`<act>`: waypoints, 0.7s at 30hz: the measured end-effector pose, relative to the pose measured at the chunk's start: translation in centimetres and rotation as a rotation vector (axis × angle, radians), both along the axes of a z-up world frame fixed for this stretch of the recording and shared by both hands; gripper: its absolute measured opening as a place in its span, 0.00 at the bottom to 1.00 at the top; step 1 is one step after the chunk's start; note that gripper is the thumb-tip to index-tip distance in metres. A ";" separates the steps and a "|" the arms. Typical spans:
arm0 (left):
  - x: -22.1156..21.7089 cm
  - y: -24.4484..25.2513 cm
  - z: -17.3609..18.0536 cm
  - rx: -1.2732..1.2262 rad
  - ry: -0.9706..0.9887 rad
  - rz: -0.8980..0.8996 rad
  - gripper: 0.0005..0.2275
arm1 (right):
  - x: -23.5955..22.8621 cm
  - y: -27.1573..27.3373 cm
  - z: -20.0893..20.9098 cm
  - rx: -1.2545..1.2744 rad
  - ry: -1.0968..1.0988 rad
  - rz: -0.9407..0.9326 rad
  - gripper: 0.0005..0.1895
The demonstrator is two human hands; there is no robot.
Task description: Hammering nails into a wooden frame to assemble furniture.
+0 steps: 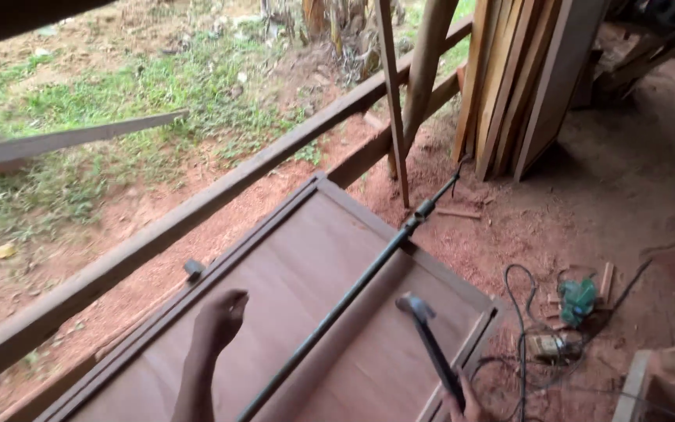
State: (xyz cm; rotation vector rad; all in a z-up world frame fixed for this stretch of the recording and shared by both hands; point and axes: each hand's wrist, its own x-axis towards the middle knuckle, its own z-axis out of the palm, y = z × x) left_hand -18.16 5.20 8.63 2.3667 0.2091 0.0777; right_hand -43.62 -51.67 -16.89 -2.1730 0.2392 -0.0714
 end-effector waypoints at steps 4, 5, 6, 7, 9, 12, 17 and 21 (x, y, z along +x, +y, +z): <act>-14.5 5.9 -2.1 0.069 0.142 0.169 0.11 | 4.1 4.1 11.6 -0.284 0.220 -0.153 0.35; -18.5 8.0 -6.0 -0.002 0.255 0.189 0.11 | 4.0 4.7 13.6 -0.300 0.195 -0.100 0.34; -22.5 10.2 -9.9 -0.072 0.368 0.211 0.11 | 4.0 5.4 15.4 -0.316 0.171 -0.046 0.33; -25.6 10.9 -14.6 -0.075 0.379 0.215 0.11 | 3.9 5.8 16.7 -0.320 0.181 -0.040 0.33; -32.1 12.6 -24.0 -0.276 0.232 0.252 0.11 | 3.9 6.9 19.4 -0.291 0.231 -0.026 0.34; -37.0 10.3 -24.4 -0.082 0.033 0.157 0.12 | 4.3 7.0 20.0 -0.302 0.118 0.008 0.34; -37.9 5.0 -9.5 0.144 0.178 0.306 0.09 | 4.4 6.0 17.5 -0.375 0.118 -0.018 0.33; -37.8 2.1 -2.1 0.257 0.494 0.126 0.12 | 4.0 6.8 19.2 -0.290 0.015 0.016 0.33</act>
